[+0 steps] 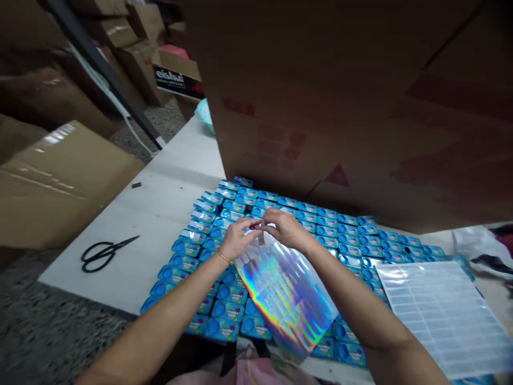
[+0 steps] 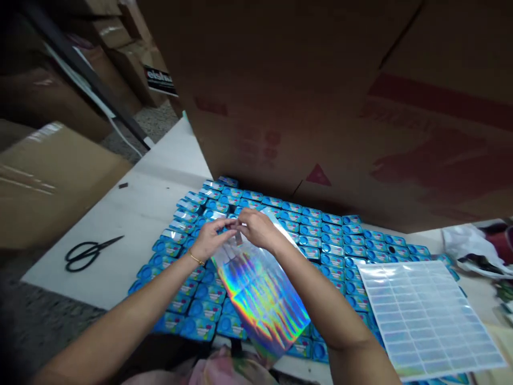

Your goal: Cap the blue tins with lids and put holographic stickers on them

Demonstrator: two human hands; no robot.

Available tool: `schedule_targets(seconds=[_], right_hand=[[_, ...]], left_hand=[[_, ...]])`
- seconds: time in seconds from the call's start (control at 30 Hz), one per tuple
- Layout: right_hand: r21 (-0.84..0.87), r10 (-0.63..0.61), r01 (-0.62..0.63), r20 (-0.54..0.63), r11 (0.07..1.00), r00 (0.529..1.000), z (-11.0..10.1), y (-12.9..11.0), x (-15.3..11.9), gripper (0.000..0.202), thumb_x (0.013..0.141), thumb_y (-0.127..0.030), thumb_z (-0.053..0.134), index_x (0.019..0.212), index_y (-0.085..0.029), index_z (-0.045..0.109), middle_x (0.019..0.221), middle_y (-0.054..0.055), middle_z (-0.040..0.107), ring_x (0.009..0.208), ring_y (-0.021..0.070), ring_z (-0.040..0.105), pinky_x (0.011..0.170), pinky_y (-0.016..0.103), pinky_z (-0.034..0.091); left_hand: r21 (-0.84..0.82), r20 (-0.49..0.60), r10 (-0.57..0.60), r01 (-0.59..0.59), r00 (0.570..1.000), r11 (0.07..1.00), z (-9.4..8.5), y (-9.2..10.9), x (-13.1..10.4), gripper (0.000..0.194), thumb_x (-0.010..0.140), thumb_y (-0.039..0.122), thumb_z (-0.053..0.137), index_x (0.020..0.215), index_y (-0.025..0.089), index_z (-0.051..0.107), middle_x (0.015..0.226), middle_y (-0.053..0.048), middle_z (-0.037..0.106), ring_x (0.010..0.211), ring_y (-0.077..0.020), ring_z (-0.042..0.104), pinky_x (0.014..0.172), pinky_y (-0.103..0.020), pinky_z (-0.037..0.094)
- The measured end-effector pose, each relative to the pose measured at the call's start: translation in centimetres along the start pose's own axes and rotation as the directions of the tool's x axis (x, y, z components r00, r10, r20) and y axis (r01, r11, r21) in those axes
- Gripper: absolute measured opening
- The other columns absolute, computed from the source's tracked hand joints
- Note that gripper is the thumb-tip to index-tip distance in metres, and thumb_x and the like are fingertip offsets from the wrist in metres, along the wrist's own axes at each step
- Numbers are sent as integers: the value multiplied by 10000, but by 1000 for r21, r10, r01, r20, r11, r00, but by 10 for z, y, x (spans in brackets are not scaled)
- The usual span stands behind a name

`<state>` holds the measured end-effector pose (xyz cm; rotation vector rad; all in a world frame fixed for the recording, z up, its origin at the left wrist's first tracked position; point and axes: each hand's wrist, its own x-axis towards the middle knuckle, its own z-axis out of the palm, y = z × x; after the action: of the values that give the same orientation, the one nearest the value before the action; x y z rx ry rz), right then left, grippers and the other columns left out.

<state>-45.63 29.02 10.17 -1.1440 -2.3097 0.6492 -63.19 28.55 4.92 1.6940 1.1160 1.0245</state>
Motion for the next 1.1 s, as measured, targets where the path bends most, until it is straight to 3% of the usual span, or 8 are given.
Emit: schedule_targets(seconds=[0.07, 0.13, 0.27, 0.43, 0.6, 0.77, 1.1], right_hand=[[131, 56, -46, -73, 990, 996, 27, -9, 9, 205, 813, -285, 511, 969, -200, 613, 934, 51, 588, 791, 133, 542, 719, 266, 417], [278, 187, -150, -108, 949, 976, 60, -17, 15, 310, 786, -359, 539, 1046, -198, 591, 969, 56, 596, 763, 131, 547, 695, 262, 426], [468, 322, -323, 83, 823, 943, 134, -32, 21, 278, 715, -402, 599, 830, -152, 643, 743, 16, 624, 656, 126, 539, 611, 235, 412], [523, 324, -363, 170, 771, 931, 198, -56, 39, 216, 754, -348, 529, 687, -156, 599, 627, -24, 578, 588, 99, 499, 557, 204, 377], [307, 340, -383, 186, 871, 922, 220, -64, 76, 198, 765, -313, 492, 684, -159, 586, 621, -27, 568, 569, 88, 477, 520, 187, 326], [17, 430, -441, 186, 898, 883, 225, -61, 114, 174, 757, -267, 506, 663, -160, 606, 654, 13, 603, 612, 111, 514, 530, 203, 320], [-192, 472, -432, 310, 881, 825, 235, -73, 116, 176, 765, -284, 530, 691, -170, 642, 711, 54, 646, 665, 152, 576, 564, 224, 361]], left_hand=[[-143, -76, -165, 153, 983, 978, -18, -7, -13, 318, 668, 349, 633, 920, 159, 671, 751, -35, 651, 726, -172, 586, 710, -289, 445], [-347, -125, -322, 263, 938, 900, -37, -18, -26, 339, 634, 346, 661, 909, 148, 669, 710, -30, 650, 679, -162, 584, 674, -283, 446], [-583, -239, -525, 311, 817, 750, -78, -42, -57, 362, 538, 298, 732, 858, 140, 671, 751, -38, 659, 672, -136, 572, 656, -259, 436], [-627, -341, -609, 309, 716, 715, -126, -69, -93, 325, 486, 296, 755, 755, 136, 669, 704, -34, 653, 634, -116, 554, 617, -242, 415], [-601, -449, -653, 335, 610, 726, -154, -99, -96, 307, 454, 284, 752, 706, 133, 660, 664, -30, 642, 616, -114, 542, 595, -234, 409], [-586, -518, -653, 328, 553, 741, -163, -129, -76, 341, 443, 325, 739, 704, 126, 648, 646, -32, 634, 627, -129, 542, 578, -235, 408], [-588, -486, -699, 395, 525, 706, -167, -156, -93, 279, 432, 279, 745, 649, 131, 654, 610, -19, 629, 609, -123, 552, 633, -251, 419]])
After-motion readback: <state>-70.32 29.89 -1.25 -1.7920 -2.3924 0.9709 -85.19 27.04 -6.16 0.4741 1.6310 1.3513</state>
